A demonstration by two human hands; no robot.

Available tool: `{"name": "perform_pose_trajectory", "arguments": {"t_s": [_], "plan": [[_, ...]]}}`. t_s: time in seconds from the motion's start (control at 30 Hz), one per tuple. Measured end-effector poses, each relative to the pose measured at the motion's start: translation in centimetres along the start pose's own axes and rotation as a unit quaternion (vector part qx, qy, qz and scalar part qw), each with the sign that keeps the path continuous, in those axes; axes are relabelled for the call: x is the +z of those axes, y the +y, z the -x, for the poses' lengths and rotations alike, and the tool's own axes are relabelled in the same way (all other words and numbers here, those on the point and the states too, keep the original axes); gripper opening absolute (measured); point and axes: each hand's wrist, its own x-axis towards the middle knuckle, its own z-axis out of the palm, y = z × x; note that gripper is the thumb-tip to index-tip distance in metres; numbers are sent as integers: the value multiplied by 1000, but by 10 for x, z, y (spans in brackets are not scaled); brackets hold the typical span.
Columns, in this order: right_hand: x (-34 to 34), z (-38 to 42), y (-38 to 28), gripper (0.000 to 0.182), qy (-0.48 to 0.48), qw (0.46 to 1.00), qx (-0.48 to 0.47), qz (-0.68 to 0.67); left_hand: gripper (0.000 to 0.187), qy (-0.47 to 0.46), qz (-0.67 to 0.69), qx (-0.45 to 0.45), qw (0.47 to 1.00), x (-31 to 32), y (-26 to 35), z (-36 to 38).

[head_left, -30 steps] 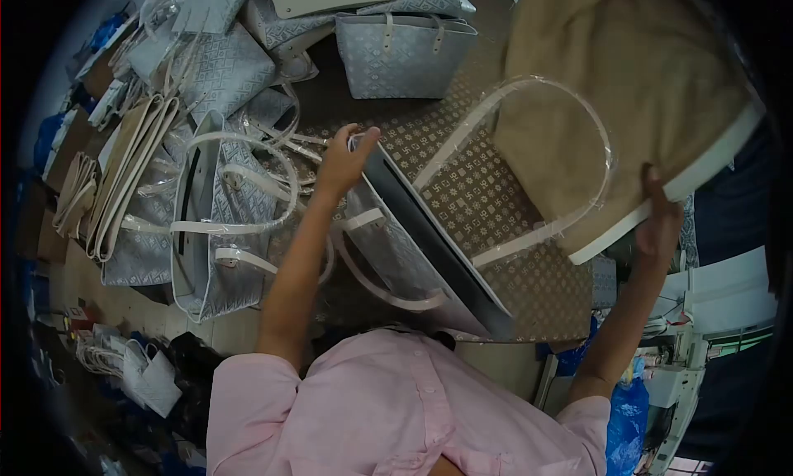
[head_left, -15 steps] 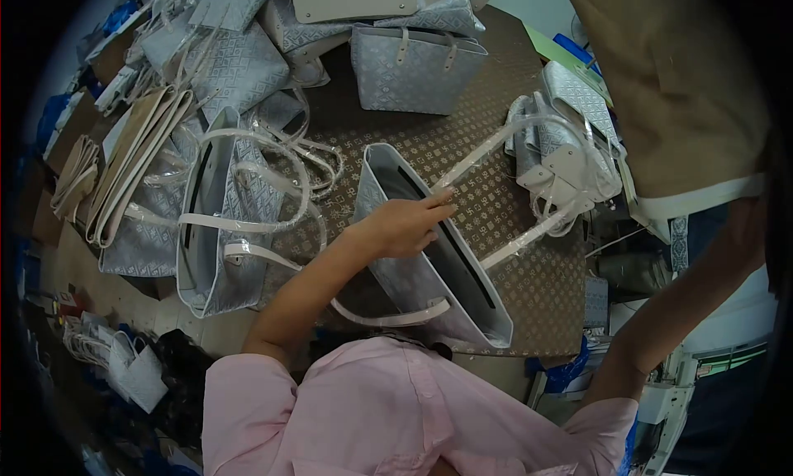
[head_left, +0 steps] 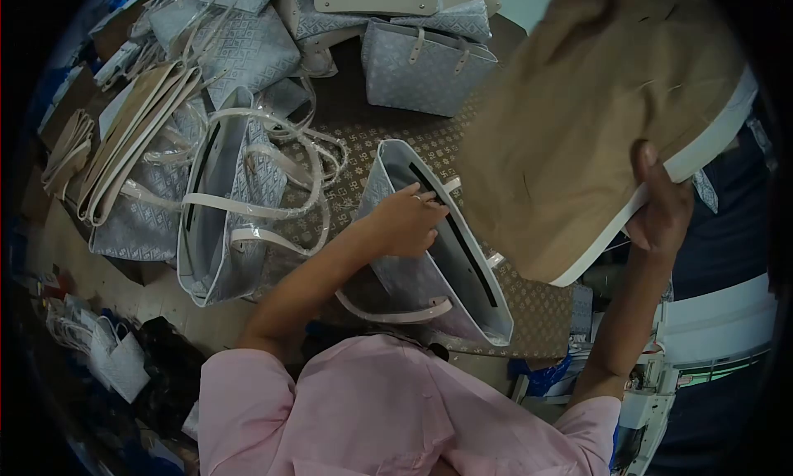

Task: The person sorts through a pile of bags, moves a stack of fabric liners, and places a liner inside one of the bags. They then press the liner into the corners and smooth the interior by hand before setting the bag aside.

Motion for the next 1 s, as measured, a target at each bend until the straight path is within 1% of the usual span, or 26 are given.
{"name": "perform_pose_trajectory", "arguments": {"t_s": [0.07,0.13,0.17,0.2,0.23,0.3,0.33,0.37,0.4,0.43,0.47,0.5,0.57,0.6,0.63,0.67,0.7,0.73,0.77,0.8,0.83,0.87,0.9,0.93,0.97,1.0], "plan": [[-2,10,10,53,-40,997,68,-8,42,5,21,8,1000,5,-8,2],[3,25,26,53,-30,996,88,-13,45,7,45,23,999,8,-8,6],[5,34,34,54,-19,994,105,-20,45,104,124,53,985,7,-5,10],[4,45,41,50,-27,994,95,39,47,199,197,82,956,5,-4,13],[-3,56,47,50,-28,994,94,37,47,199,195,81,957,15,-9,10],[-24,81,51,41,-73,961,163,210,45,310,184,45,931,44,-23,3],[-36,92,48,35,-113,937,203,263,45,310,182,41,932,33,-21,7],[-45,101,45,30,-151,906,241,315,44,165,37,-24,985,10,-13,11],[-51,108,43,30,-154,905,244,312,44,11,-107,-87,990,-6,-8,15],[-57,114,41,25,-183,895,231,334,46,-8,-89,-117,989,-12,-10,15],[-58,119,42,20,-211,884,219,355,46,-13,-88,-117,989,-14,-11,17],[-54,125,45,20,-208,885,224,351,47,-20,-88,-126,988,-16,-12,18],[-43,136,53,15,-187,928,47,317,47,-32,-90,-129,987,-11,-16,19],[-44,134,56,15,-182,930,49,316,45,34,-62,-90,993,-1,-22,19],[-44,124,62,14,-276,918,59,280,44,100,-33,-51,993,-4,-22,19],[-42,114,67,14,-365,897,68,241,44,96,-36,-47,994,-10,-21,21],[-36,101,64,14,-420,859,183,230,46,58,75,-84,992,-31,-8,24],[-34,93,72,14,-416,861,182,230,48,19,185,-121,975,-42,2,27],[-32,87,85,16,-434,824,286,224,48,18,182,-117,976,-38,7,29],[-31,80,93,17,-448,777,386,216,48,152,133,-90,975,-30,13,30],[-23,72,94,17,-446,780,382,217,48,284,82,-61,953,-19,16,30],[-8,65,95,23,-434,775,393,237,47,411,29,-31,911,-9,12,29],[3,62,96,29,-423,768,406,257,48,201,151,-68,966,-6,0,27],[8,68,101,42,-370,839,380,117,48,201,151,-69,965,1,-3,27],[10,69,101,42,-372,838,380,118,48,176,28,-109,978,9,-3,25],[12,69,101,40,-357,848,376,112,47,148,-94,-149,973,10,-1,22]]}}
